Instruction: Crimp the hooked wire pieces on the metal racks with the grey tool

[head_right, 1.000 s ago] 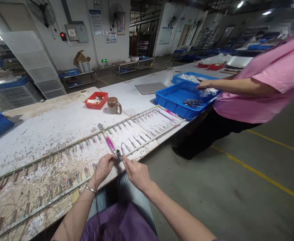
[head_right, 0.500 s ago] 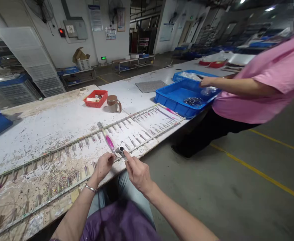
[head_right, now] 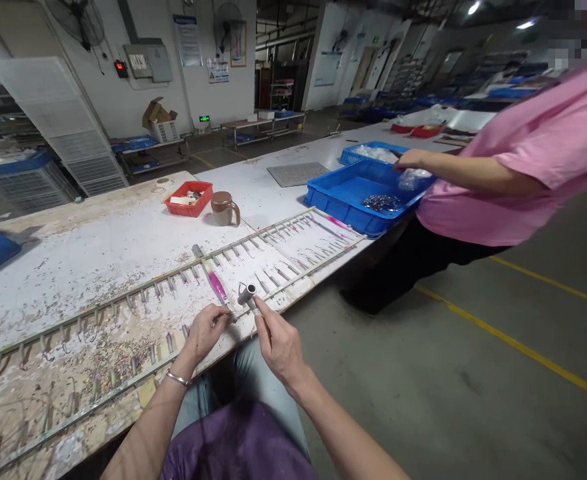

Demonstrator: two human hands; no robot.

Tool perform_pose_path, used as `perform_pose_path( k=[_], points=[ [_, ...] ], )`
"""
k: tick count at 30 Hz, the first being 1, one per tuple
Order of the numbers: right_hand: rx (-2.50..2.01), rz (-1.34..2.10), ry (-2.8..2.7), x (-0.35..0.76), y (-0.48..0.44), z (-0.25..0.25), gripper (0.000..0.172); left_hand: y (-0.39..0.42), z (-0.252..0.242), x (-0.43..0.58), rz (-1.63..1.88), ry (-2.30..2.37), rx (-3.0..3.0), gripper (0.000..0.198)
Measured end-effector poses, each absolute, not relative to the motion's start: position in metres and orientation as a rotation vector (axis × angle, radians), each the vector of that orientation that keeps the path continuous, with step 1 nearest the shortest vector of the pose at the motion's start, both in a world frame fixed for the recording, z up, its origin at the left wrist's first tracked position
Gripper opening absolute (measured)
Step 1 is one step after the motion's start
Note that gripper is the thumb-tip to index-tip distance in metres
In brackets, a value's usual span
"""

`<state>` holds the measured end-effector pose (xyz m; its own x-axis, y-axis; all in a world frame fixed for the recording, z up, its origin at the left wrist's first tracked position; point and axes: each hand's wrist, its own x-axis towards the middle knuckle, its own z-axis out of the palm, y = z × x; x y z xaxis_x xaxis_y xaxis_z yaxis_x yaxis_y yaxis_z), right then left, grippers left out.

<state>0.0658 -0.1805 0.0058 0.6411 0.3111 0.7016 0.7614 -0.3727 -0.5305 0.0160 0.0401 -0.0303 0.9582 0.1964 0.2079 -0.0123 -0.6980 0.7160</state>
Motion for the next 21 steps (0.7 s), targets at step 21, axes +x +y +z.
perform_pose_path(
  k=[21],
  points=[
    [-2.126, -0.588, -1.034, 0.078, -0.18, -0.008, 0.045, 0.037, -0.035, 0.019, 0.323, 0.15, 2.451, 0.019]
  ],
)
